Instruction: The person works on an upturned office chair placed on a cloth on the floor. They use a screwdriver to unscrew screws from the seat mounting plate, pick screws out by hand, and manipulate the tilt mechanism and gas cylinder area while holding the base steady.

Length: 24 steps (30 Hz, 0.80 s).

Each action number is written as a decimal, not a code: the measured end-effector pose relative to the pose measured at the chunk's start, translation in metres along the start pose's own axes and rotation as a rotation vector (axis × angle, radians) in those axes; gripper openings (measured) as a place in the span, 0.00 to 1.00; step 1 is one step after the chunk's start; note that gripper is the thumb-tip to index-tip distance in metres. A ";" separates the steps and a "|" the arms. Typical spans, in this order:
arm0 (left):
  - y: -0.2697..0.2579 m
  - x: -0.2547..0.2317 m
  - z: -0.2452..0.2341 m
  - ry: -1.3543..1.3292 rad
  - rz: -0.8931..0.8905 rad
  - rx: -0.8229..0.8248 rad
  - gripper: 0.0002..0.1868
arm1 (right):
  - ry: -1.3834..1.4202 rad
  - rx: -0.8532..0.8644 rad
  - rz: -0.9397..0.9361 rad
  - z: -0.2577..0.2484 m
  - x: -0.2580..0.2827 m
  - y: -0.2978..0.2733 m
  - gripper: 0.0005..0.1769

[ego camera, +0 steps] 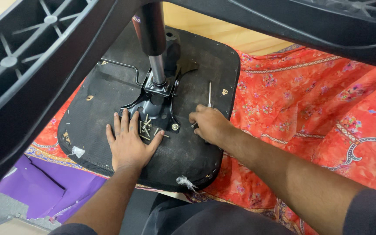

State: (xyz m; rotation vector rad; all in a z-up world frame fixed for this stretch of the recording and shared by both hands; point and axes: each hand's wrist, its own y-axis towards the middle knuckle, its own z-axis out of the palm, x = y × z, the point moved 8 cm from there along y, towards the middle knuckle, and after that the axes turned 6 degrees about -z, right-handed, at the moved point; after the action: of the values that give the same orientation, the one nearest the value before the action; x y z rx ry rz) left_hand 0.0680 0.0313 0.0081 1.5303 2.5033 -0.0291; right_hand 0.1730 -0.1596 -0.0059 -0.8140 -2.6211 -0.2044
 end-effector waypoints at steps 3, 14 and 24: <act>-0.004 -0.007 -0.006 -0.061 0.106 -0.084 0.51 | -0.011 0.012 -0.009 0.007 -0.005 0.002 0.14; -0.016 -0.015 -0.006 -0.262 0.354 -0.162 0.22 | 0.016 -0.017 -0.082 0.026 0.007 0.007 0.13; -0.019 -0.017 -0.011 -0.362 0.399 -0.164 0.14 | 0.092 -0.121 -0.089 0.023 0.020 -0.003 0.09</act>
State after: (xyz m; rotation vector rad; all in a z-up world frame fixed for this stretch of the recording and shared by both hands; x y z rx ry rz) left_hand 0.0565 0.0089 0.0199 1.7442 1.8500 -0.0342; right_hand 0.1487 -0.1454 -0.0193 -0.7093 -2.5802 -0.4195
